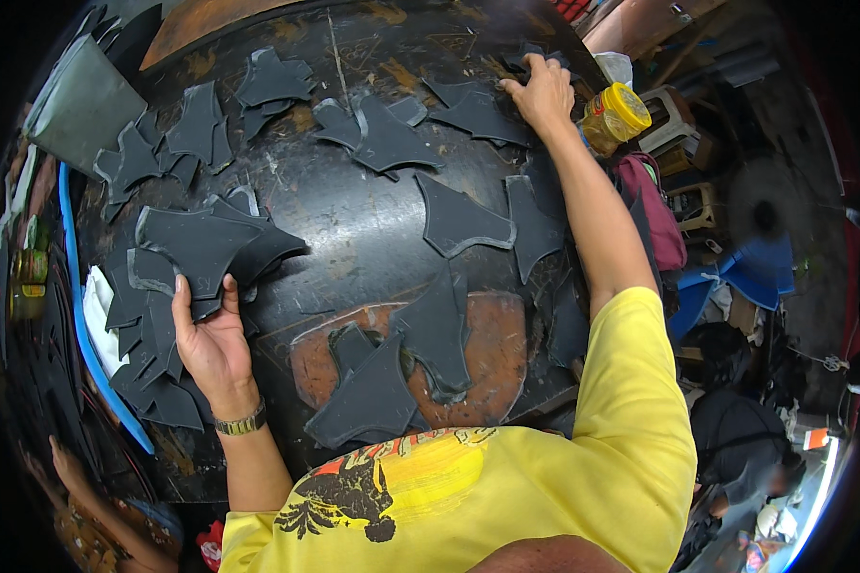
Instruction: The person repeatedly picks up small black rubber pieces from a table, turns them over, and places them back down. The person handles the pieces one at a time and occasionally shifts them into small piles.
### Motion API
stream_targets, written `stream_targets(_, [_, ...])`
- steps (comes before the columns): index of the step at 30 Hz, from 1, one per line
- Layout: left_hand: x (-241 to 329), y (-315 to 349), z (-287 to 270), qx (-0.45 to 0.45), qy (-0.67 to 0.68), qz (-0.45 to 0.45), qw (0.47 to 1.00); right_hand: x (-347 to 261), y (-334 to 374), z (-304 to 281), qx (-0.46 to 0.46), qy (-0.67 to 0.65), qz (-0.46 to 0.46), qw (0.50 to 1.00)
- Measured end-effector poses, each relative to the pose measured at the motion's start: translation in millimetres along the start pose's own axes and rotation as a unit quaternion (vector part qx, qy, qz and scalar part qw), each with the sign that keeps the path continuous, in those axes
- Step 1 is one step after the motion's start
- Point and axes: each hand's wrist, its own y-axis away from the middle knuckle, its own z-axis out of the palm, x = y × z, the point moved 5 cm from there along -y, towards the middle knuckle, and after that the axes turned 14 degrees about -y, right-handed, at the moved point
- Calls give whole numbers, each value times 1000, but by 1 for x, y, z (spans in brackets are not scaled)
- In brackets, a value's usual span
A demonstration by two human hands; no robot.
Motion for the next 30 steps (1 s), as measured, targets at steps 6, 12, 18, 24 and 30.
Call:
stream_targets(6, [2,1,0,10,-6,2,1000,49,-51,27,-85,32,141,986])
stream_targets(12, [-1,2,0,18,-13,-6,1000,73,-87,26,-133,50,50,989])
stream_targets(18, [-3,3,2,4,4,-17,1000,87,-116,1,-175,-90,203,959])
stream_targets(24, [-2,2,1,4,-2,-15,1000,80,-106,-12,-164,-178,312,919])
stream_targets(30, [-2,3,2,0,0,-15,1000,84,-113,-16,-185,-142,217,948])
